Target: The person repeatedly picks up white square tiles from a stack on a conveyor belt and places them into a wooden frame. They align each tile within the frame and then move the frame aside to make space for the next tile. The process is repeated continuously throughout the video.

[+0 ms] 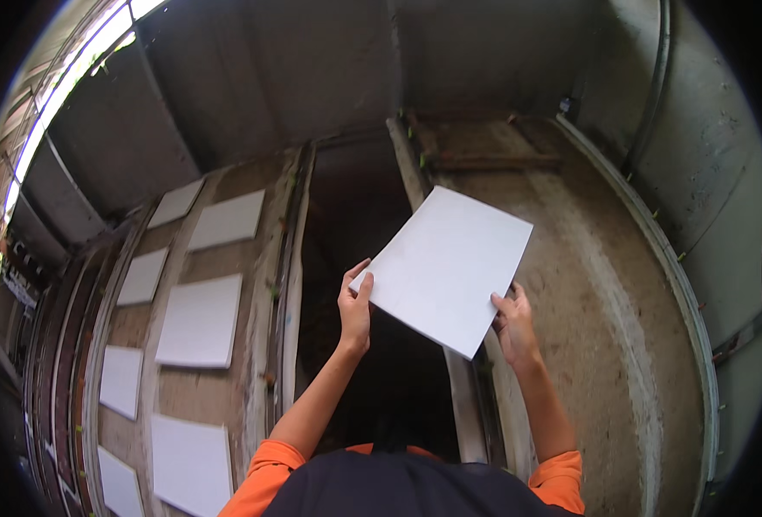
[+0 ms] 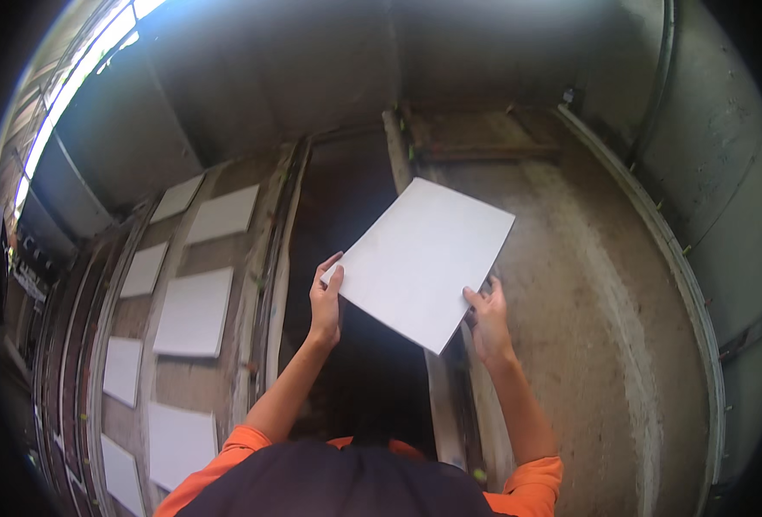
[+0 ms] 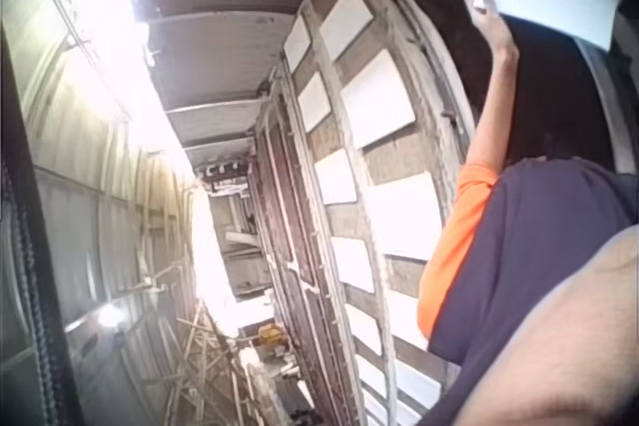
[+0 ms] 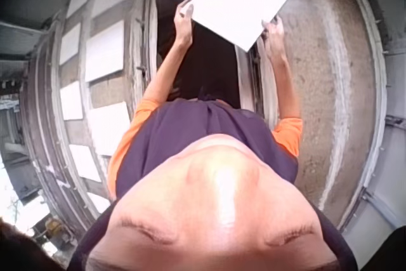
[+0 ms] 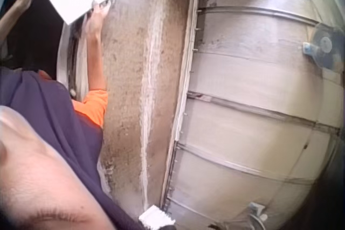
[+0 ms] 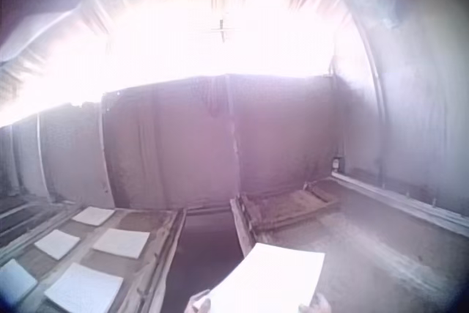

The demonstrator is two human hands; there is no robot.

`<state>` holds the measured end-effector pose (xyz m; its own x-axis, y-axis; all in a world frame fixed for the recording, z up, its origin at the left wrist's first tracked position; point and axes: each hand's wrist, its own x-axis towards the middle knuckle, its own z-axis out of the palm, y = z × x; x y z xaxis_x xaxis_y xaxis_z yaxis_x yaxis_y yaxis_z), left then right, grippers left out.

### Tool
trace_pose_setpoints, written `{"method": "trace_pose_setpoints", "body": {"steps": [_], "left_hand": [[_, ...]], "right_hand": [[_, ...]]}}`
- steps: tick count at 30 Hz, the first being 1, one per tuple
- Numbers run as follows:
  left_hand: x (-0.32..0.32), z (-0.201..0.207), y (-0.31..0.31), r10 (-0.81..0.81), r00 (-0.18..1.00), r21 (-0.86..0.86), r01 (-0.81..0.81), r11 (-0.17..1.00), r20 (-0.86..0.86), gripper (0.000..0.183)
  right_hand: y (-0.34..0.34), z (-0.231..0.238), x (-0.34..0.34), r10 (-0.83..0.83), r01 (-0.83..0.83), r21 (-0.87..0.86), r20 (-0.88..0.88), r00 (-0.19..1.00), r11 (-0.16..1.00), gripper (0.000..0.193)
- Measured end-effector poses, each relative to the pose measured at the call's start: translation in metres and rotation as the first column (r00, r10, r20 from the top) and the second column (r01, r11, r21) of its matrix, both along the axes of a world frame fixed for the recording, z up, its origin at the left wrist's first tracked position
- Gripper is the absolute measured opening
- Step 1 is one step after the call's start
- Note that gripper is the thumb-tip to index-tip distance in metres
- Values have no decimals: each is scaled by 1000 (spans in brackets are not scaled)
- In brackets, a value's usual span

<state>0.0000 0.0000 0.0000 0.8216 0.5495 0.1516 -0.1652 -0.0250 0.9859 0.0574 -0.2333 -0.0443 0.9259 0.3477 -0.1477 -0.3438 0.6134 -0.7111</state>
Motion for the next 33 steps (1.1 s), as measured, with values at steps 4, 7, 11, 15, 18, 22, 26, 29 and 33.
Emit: {"method": "trace_pose_setpoints", "body": {"steps": [4, 7, 11, 15, 18, 22, 26, 29, 33], "left_hand": [[152, -26, -30, 27, 992, -199, -2, 980, 123, 35], [207, -19, -21, 38, 990, -276, 1, 961, 138, 33], [266, -10, 10, -34, 985, -307, 85, 948, 167, 32], [342, -16, 57, -119, 970, -261, 174, 950, 214, 30], [386, -16, 100, -182, 969, -184, 211, 960, 165, 29], [443, -16, 142, -259, 953, -153, 283, 947, 159, 31], [498, -22, 167, -317, 940, -131, 333, 934, 128, 33], [543, -24, 177, -398, 912, -114, 408, 906, 101, 33], [623, -23, 172, -487, 865, -58, 496, 866, 118, 35]], "right_hand": [[-35, 34, 137, -102, 150, -254, 191, 976, 956, 61], [-26, 50, 185, -132, 195, -279, 230, 964, 940, 66], [2, 53, 237, -200, 255, -259, 222, 954, 932, 71], [41, 46, 300, -234, 268, -190, 185, 955, 944, 66], [82, 40, 346, -253, 280, -171, 165, 953, 945, 54], [125, 40, 403, -320, 333, -184, 100, 942, 925, 47], [154, 49, 449, -400, 403, -322, 78, 913, 857, 53], [161, 53, 486, -466, 458, -360, 70, 882, 813, 56], [159, 52, 542, -546, 553, -315, 118, 830, 772, 57]]}}
